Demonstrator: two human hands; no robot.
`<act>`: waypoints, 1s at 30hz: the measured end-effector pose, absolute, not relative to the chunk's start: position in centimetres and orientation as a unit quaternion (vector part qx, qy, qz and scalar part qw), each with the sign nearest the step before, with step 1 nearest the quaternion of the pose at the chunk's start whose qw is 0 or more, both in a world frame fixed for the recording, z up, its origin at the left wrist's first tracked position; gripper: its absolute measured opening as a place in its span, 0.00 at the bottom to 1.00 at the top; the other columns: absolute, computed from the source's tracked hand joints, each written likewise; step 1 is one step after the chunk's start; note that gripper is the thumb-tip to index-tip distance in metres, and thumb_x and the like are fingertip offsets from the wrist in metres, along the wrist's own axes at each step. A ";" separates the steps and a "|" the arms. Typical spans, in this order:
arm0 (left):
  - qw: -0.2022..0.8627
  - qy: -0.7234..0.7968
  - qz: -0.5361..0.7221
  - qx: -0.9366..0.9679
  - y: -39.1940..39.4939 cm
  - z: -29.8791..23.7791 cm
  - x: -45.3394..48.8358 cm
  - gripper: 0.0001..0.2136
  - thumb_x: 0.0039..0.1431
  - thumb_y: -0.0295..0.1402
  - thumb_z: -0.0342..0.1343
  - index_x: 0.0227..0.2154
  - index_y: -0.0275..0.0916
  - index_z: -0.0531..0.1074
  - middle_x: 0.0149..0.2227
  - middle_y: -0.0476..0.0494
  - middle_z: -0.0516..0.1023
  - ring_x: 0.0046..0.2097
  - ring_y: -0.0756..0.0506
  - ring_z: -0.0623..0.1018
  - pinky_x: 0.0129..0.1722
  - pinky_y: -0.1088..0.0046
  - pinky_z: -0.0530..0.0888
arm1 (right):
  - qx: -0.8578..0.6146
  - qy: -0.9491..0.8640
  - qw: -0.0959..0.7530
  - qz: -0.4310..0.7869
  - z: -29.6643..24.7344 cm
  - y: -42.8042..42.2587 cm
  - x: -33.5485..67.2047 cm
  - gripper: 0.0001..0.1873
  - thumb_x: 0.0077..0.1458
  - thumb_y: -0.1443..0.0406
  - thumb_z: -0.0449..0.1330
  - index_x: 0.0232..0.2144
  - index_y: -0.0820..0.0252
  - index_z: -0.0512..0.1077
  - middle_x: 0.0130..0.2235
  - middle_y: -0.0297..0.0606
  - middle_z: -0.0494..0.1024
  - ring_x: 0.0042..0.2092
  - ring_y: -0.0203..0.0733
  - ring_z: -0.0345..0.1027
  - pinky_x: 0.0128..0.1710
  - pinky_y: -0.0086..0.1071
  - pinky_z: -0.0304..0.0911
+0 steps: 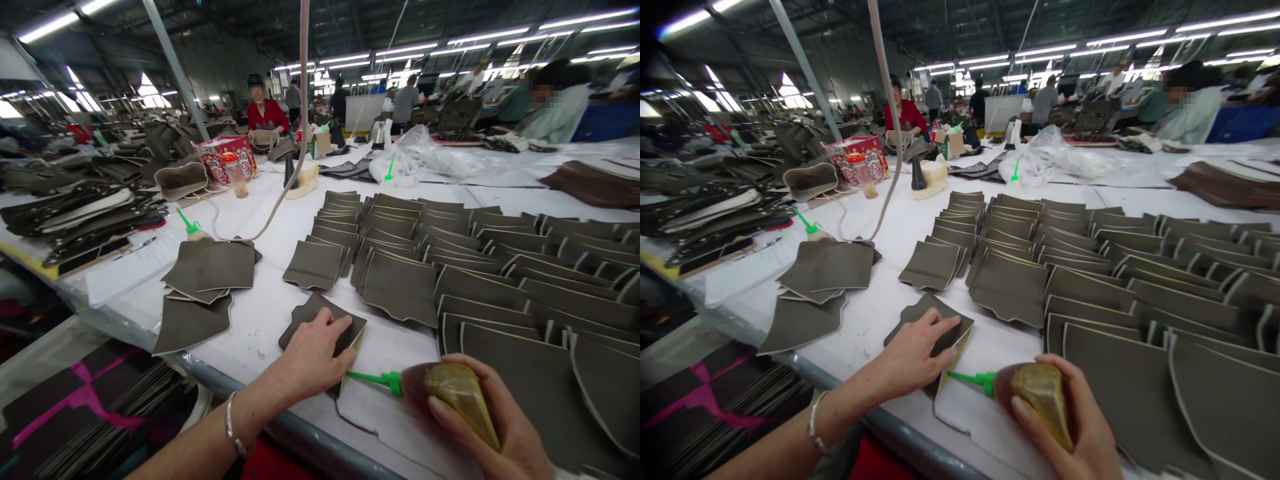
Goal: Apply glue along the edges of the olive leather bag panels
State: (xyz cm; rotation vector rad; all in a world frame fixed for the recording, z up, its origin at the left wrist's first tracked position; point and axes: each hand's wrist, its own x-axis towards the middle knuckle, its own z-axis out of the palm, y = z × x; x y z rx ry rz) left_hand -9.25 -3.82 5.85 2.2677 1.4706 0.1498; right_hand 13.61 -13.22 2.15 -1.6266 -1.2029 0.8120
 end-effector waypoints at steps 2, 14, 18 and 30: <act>0.218 0.531 0.053 0.817 -3.8 5.9 -9.2 0.24 0.60 0.39 0.48 0.60 0.44 0.66 0.46 0.42 0.70 0.41 0.39 0.77 0.45 0.60 0.74 | -0.663 -0.497 0.458 0.321 1.9 -13.0 13.9 0.29 0.54 0.44 0.64 0.51 0.49 0.65 0.43 0.33 0.75 0.42 0.48 0.71 0.42 0.32 0.63; 0.232 0.526 0.050 0.816 -3.5 5.9 -9.2 0.24 0.61 0.38 0.46 0.60 0.44 0.66 0.46 0.42 0.71 0.41 0.39 0.77 0.44 0.60 0.73 | -0.655 -0.522 0.460 0.295 1.3 -11.4 15.2 0.29 0.54 0.45 0.64 0.52 0.50 0.65 0.44 0.34 0.75 0.41 0.46 0.72 0.39 0.28 0.66; 0.235 0.523 0.053 0.818 -3.5 5.6 -9.2 0.24 0.61 0.35 0.45 0.59 0.44 0.67 0.45 0.42 0.71 0.42 0.39 0.77 0.44 0.60 0.73 | -0.650 -0.516 0.497 0.253 1.9 -10.1 15.1 0.29 0.52 0.45 0.66 0.50 0.50 0.67 0.44 0.33 0.75 0.41 0.46 0.71 0.39 0.28 0.66; 0.255 0.529 0.052 0.808 -3.3 5.8 -9.1 0.25 0.60 0.35 0.45 0.60 0.44 0.66 0.46 0.40 0.71 0.43 0.36 0.77 0.44 0.59 0.72 | -0.642 -0.545 0.491 0.222 1.9 -8.2 16.1 0.28 0.52 0.46 0.66 0.49 0.50 0.67 0.43 0.34 0.74 0.40 0.45 0.70 0.37 0.27 0.65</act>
